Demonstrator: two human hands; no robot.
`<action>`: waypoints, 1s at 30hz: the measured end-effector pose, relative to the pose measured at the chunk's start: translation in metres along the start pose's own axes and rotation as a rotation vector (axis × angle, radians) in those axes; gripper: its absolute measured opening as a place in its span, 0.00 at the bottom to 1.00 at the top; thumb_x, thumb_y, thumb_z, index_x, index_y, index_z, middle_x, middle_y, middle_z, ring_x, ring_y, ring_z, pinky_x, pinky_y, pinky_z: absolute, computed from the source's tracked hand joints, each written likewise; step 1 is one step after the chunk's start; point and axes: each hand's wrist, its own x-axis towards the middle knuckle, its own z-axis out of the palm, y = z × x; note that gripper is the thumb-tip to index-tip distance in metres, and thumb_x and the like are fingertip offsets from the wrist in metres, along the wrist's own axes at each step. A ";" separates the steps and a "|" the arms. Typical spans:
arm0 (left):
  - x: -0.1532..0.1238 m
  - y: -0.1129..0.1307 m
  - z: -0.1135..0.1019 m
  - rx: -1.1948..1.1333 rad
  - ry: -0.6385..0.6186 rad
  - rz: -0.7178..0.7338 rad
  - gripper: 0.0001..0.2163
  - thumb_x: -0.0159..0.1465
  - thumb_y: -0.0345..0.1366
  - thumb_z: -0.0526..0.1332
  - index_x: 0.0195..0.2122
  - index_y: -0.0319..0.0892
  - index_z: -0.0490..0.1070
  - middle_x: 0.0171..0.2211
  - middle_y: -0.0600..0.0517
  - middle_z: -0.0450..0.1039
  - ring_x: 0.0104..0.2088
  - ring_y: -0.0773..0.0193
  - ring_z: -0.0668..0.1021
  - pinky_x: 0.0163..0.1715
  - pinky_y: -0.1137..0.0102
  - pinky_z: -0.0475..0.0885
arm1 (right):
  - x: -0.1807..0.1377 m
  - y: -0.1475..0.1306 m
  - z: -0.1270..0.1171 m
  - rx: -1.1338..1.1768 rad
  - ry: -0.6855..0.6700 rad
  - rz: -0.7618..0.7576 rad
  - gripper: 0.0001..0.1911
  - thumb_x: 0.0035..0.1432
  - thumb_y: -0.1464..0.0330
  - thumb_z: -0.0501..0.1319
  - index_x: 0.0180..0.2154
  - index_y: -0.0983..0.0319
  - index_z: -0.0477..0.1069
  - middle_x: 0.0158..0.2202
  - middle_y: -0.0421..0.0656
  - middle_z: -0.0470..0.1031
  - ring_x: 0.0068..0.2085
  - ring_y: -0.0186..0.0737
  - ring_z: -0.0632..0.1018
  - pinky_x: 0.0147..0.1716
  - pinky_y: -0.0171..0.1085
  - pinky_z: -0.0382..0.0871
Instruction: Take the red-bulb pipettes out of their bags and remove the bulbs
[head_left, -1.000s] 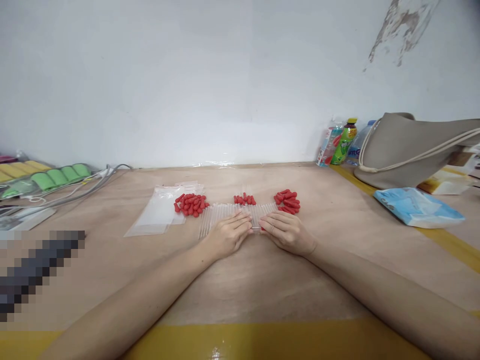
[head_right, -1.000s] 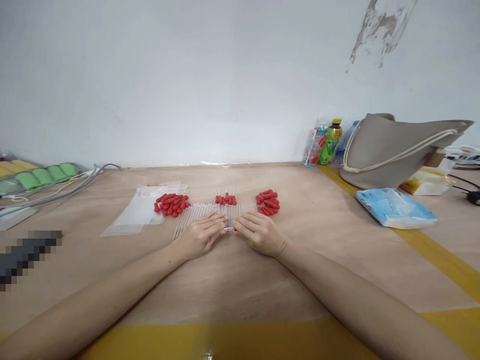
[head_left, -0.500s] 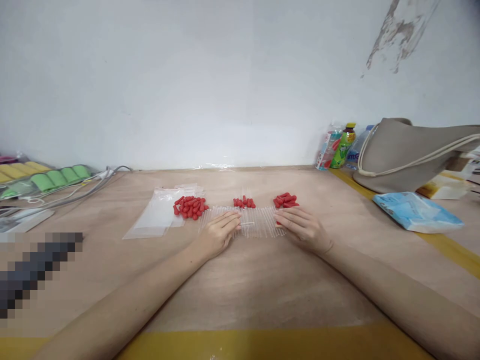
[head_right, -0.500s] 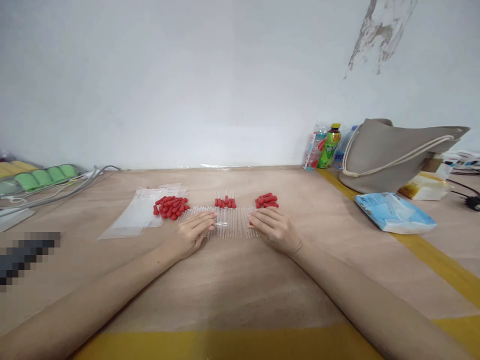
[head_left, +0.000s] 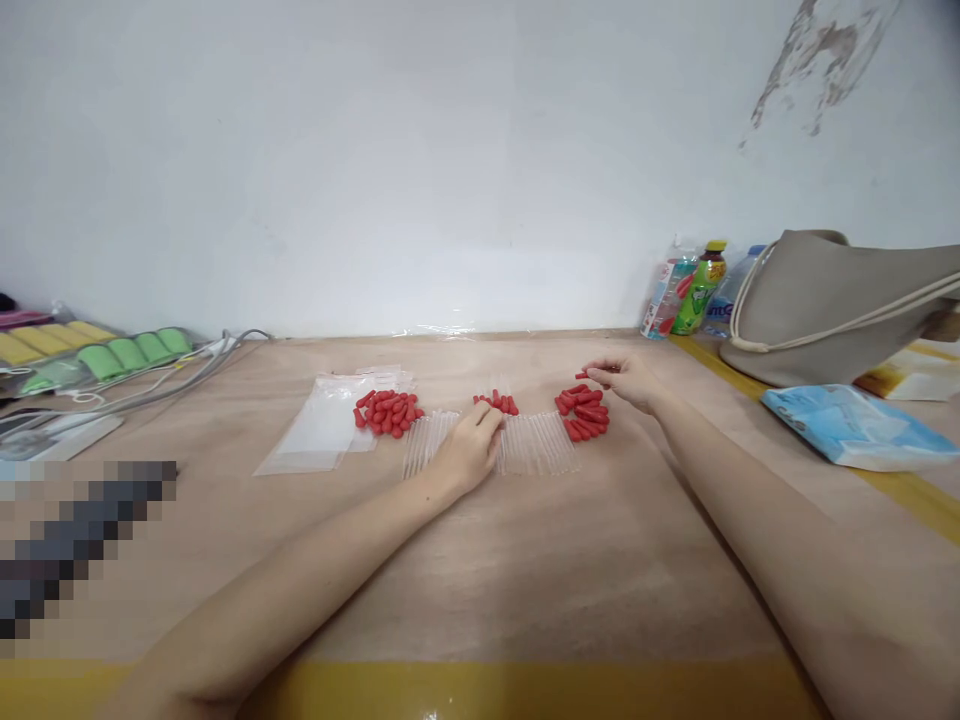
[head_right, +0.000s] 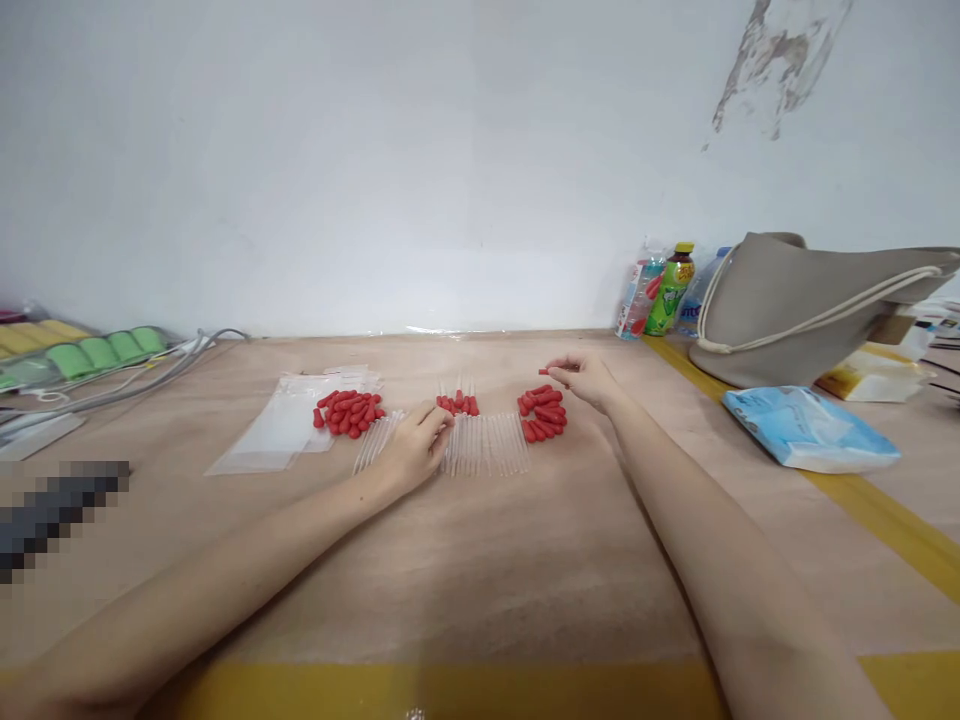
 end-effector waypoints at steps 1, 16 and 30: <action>0.000 0.002 0.001 -0.013 0.004 0.009 0.07 0.58 0.24 0.49 0.32 0.40 0.64 0.30 0.50 0.64 0.31 0.65 0.70 0.33 0.69 0.70 | 0.001 0.002 0.003 0.006 -0.010 0.009 0.15 0.41 0.59 0.66 0.27 0.65 0.72 0.25 0.42 0.73 0.23 0.30 0.68 0.23 0.33 0.64; -0.015 0.016 -0.015 -0.068 -0.168 0.136 0.14 0.60 0.42 0.56 0.42 0.38 0.69 0.40 0.44 0.70 0.43 0.57 0.71 0.43 0.60 0.69 | 0.005 0.019 0.010 -0.097 0.021 0.044 0.08 0.46 0.68 0.63 0.31 0.65 0.74 0.29 0.44 0.77 0.27 0.33 0.74 0.28 0.32 0.69; -0.019 0.007 -0.024 0.017 -0.335 0.090 0.22 0.59 0.48 0.56 0.50 0.42 0.65 0.52 0.44 0.65 0.56 0.53 0.64 0.56 0.51 0.55 | -0.022 -0.061 0.072 -0.670 -0.146 -0.140 0.12 0.49 0.59 0.58 0.24 0.59 0.74 0.27 0.40 0.76 0.29 0.36 0.73 0.29 0.34 0.61</action>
